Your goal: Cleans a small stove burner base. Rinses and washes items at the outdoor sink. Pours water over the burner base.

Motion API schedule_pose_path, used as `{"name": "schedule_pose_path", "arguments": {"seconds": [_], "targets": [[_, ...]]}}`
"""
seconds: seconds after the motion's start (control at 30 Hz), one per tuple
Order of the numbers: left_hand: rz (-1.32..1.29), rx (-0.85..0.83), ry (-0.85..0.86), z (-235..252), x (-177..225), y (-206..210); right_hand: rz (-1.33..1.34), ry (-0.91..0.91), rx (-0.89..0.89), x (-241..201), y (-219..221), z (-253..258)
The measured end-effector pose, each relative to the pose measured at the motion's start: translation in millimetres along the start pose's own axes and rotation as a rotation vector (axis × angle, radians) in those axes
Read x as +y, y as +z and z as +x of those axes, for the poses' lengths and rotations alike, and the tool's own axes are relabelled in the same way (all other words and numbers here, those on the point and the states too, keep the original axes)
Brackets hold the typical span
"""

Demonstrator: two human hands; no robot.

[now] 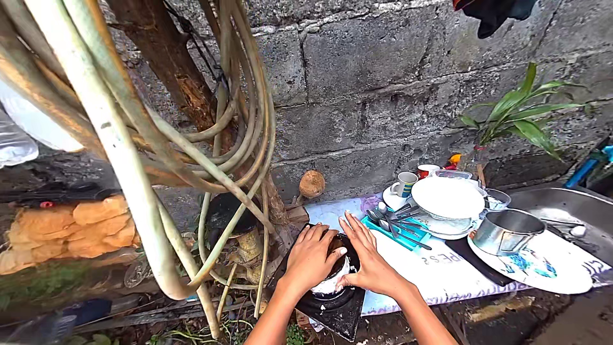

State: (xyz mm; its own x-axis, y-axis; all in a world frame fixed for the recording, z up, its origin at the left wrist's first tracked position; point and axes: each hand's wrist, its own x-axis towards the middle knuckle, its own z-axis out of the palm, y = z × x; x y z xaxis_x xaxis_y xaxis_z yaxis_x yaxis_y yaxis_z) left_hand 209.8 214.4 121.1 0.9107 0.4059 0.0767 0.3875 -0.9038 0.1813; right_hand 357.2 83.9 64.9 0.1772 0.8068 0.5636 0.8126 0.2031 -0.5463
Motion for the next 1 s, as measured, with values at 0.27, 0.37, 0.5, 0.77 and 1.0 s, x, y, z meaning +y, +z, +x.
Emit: {"name": "schedule_pose_path", "arguments": {"seconds": [0.27, 0.37, 0.5, 0.77, 1.0], "targets": [[0.009, 0.034, 0.019, -1, -3, -1, 0.119, -0.069, -0.084, 10, -7, 13], [0.020, 0.061, 0.029, -1, -5, 1, 0.082, -0.078, -0.106, 16, -5, 16], [0.032, 0.066, 0.021, -2, -5, 1, 0.124, -0.119, -0.168, 20, -6, 14], [0.044, 0.095, 0.032, -3, -2, 2, 0.145, -0.154, -0.147, 33, -12, 16], [0.057, 0.121, 0.028, -5, -5, 4, 0.109, -0.254, -0.236, 41, -16, 30]]}}
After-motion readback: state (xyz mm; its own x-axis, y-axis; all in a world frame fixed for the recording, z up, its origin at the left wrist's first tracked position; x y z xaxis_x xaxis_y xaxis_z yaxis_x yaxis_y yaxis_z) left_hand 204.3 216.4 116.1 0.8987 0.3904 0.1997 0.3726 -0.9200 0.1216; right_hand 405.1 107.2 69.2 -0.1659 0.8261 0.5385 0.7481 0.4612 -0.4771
